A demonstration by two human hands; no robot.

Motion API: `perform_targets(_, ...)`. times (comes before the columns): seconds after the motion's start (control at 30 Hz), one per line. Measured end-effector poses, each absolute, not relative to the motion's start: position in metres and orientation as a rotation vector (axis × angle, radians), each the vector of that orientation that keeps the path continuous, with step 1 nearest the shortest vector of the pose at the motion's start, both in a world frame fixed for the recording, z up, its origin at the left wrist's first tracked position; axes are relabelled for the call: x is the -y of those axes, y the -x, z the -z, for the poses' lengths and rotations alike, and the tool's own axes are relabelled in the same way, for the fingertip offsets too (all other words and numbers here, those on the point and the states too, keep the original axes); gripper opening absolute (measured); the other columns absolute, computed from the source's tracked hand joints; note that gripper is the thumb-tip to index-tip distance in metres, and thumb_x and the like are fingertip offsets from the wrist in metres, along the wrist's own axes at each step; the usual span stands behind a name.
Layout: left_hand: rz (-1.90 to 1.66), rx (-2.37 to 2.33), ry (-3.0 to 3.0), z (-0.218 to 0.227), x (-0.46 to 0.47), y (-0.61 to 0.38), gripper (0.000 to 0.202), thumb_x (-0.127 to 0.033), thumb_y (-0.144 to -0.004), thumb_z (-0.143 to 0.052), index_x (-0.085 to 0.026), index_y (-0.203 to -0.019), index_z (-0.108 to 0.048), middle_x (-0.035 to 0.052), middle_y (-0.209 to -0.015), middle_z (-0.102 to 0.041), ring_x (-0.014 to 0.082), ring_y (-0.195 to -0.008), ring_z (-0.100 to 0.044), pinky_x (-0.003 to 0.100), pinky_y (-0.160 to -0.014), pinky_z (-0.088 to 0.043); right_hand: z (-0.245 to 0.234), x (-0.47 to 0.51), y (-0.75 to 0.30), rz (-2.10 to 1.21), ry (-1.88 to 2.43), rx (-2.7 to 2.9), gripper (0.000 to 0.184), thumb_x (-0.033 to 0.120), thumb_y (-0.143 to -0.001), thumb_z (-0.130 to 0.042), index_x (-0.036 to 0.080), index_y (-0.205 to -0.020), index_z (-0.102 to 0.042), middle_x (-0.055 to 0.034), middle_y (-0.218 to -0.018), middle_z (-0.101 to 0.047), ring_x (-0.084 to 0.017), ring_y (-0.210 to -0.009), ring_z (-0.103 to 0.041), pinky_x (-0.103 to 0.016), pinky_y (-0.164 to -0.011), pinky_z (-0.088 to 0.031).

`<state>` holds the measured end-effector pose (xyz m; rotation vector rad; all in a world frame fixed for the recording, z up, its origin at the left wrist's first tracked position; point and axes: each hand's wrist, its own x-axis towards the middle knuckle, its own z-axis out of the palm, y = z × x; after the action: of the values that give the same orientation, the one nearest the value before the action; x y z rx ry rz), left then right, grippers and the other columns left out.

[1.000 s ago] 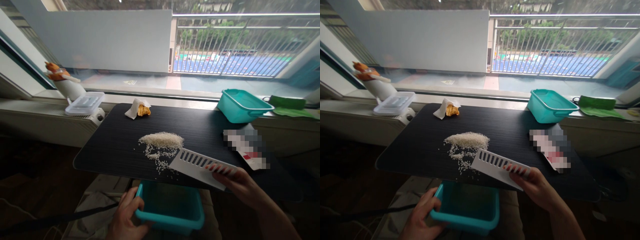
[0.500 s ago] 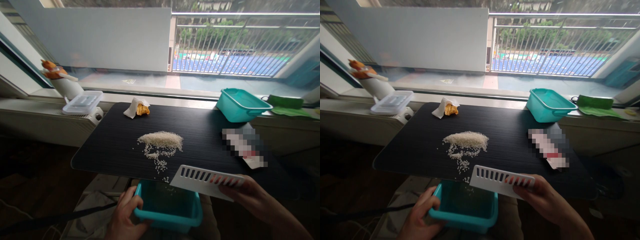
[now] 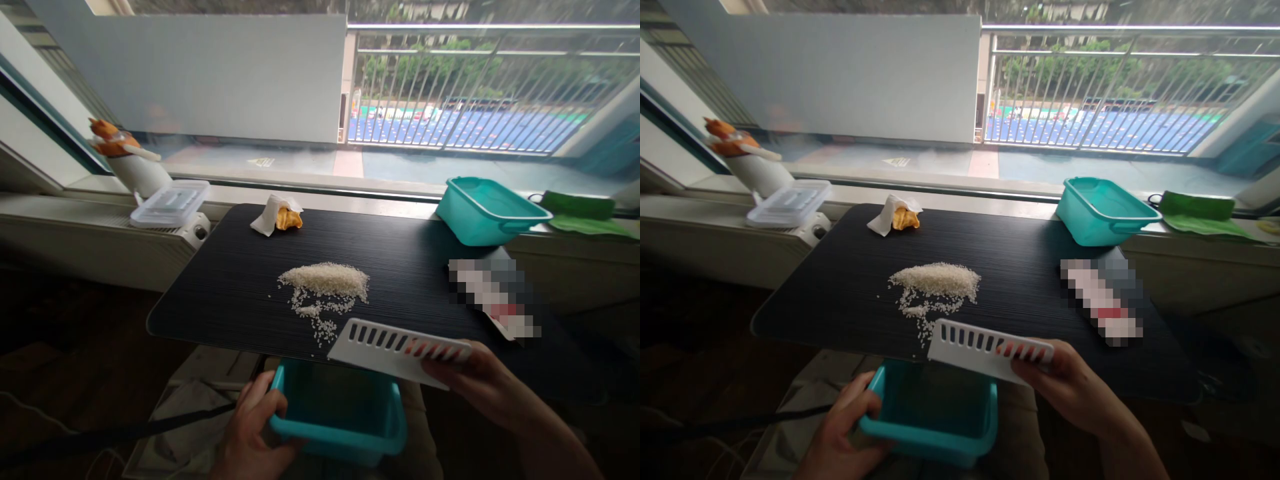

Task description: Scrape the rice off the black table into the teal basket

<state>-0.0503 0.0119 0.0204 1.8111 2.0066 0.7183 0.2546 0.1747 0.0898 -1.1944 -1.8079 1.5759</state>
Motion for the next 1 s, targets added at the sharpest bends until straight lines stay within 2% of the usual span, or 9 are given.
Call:
perform_targets(0.23,-0.736,-1.993,-1.803,-0.021,-0.011,0.049,0.021,-0.013,-0.061,-0.073,-0.022,-0.064,-0.054,0.0029,-0.101,-0.065,0.0211,-0.090,-0.064,0.029,-0.076,-0.053,-0.085,-0.193,-0.256,-1.356,1.239,1.836,0.027,0.043,-0.084,-0.070,0.024,-0.101,-0.080,-0.0048,-0.101,-0.080,-0.032,-0.095,-0.075,-0.039,-0.085,-0.061)
perform_targets(0.37,-0.733,-2.000,-1.780,-0.020,-0.010,0.050,0.022,-0.013,-0.061,-0.072,-0.022,-0.065,-0.053,0.0032,-0.104,-0.064,0.0217,-0.092,-0.064,0.030,-0.079,-0.053,-0.086,-0.188,-0.251,-1.440,1.181,1.866,0.023,0.040,-0.086,-0.069,0.024,-0.099,-0.080,-0.0035,-0.101,-0.081,-0.029,-0.095,-0.075,-0.034,-0.084,-0.061)
perform_targets(0.53,-0.747,-2.036,-1.765,-0.016,-0.008,0.051,0.022,-0.013,-0.059,-0.073,-0.021,-0.065,-0.054,0.0036,-0.105,-0.065,0.0231,-0.094,-0.063,0.031,-0.078,-0.053,-0.094,-0.176,-0.247,-1.668,1.061,1.890,0.021,0.035,-0.089,-0.068,0.025,-0.103,-0.079,-0.0023,-0.099,-0.081,-0.024,-0.087,-0.076,-0.027,-0.075,-0.063)
perform_targets(0.73,-0.718,-2.017,-1.834,-0.016,-0.008,0.055,0.019,-0.015,-0.062,-0.073,-0.022,-0.066,-0.055,0.0043,-0.105,-0.065,0.0227,-0.092,-0.064,0.030,-0.078,-0.054,-0.090,-0.183,-0.250,-1.571,1.115,1.850,0.021,0.036,-0.087,-0.070,0.024,-0.101,-0.080,-0.0033,-0.100,-0.081,-0.027,-0.093,-0.075,-0.028,-0.081,-0.061)
perform_targets(0.9,-0.737,-2.027,-1.795,-0.016,-0.006,0.054,0.023,-0.013,-0.059,-0.074,-0.022,-0.065,-0.054,0.0035,-0.103,-0.066,0.0227,-0.093,-0.064,0.029,-0.077,-0.054,-0.086,-0.181,-0.249,-1.675,1.102,1.853,0.023,0.038,-0.087,-0.069,0.024,-0.102,-0.080,-0.0036,-0.097,-0.081,-0.027,-0.088,-0.076,-0.031,-0.076,-0.063)
perform_targets(1.0,-0.755,-2.059,-1.783,-0.016,-0.005,0.054,0.024,-0.012,-0.057,-0.075,-0.022,-0.064,-0.053,0.0038,-0.105,-0.066,0.0234,-0.094,-0.064,0.030,-0.078,-0.054,-0.082,-0.186,-0.250,-1.509,1.140,1.839,0.025,0.041,-0.085,-0.070,0.024,-0.101,-0.080,-0.0042,-0.100,-0.081,-0.029,-0.093,-0.075,-0.033,-0.081,-0.062)
